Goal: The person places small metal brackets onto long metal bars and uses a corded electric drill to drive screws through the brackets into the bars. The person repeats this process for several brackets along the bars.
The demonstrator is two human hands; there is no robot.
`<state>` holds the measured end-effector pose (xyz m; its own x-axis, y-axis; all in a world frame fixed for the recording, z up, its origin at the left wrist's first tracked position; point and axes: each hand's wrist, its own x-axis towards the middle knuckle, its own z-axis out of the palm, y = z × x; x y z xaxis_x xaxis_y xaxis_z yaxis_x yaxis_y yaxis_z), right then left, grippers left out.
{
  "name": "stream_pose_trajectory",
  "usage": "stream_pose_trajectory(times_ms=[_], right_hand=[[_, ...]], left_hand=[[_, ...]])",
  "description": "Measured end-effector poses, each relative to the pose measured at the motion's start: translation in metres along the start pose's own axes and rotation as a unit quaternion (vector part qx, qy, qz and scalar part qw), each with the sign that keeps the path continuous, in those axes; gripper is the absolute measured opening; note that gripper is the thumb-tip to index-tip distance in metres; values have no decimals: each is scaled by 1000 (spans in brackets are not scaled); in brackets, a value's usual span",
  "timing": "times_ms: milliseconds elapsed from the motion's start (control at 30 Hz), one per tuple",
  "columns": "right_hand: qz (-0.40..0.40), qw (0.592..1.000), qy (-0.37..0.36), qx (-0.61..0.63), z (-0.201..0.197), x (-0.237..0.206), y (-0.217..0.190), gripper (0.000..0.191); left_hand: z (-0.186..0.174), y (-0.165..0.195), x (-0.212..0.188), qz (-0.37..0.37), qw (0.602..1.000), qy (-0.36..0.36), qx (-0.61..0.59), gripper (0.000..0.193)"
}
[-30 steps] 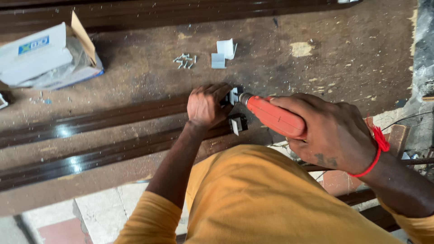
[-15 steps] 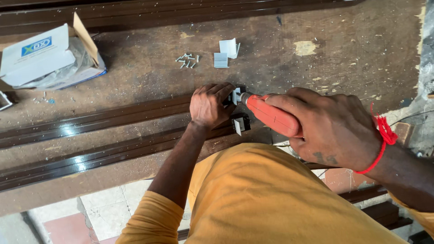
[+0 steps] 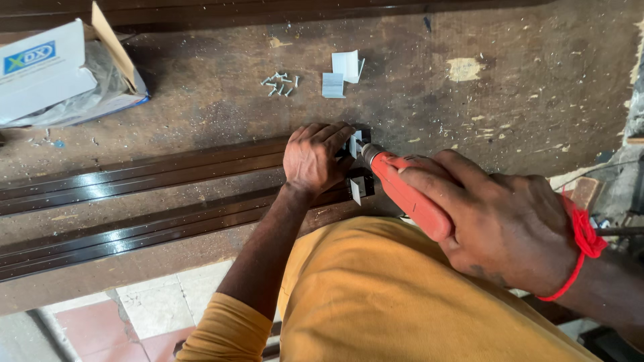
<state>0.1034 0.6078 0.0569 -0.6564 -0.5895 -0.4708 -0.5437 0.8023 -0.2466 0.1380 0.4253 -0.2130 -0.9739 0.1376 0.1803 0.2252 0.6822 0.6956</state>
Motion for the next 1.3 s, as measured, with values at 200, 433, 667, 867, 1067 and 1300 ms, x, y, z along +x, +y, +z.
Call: stream_pose_trajectory(times_ms=[200, 433, 667, 867, 1067, 1300], right_hand=[[-34, 993, -15, -115, -8, 11, 2, 88], [-1, 995, -66, -74, -19, 33, 10, 99], [-31, 992, -71, -97, -15, 39, 24, 100], [-60, 988, -79, -117, -11, 51, 30, 117], [23, 963, -205, -171, -18, 53, 24, 118], [12, 985, -127, -118, -16, 46, 27, 101]], left_hand=[[-3, -3, 5, -3, 1000, -7, -20, 49], [-5, -6, 11, -13, 999, -12, -29, 50], [-8, -7, 15, -16, 999, -21, -34, 49], [-7, -7, 13, -22, 999, -26, -34, 49], [1, -9, 10, -16, 999, -23, -22, 50], [-1, -1, 4, -10, 1000, -9, -19, 49]])
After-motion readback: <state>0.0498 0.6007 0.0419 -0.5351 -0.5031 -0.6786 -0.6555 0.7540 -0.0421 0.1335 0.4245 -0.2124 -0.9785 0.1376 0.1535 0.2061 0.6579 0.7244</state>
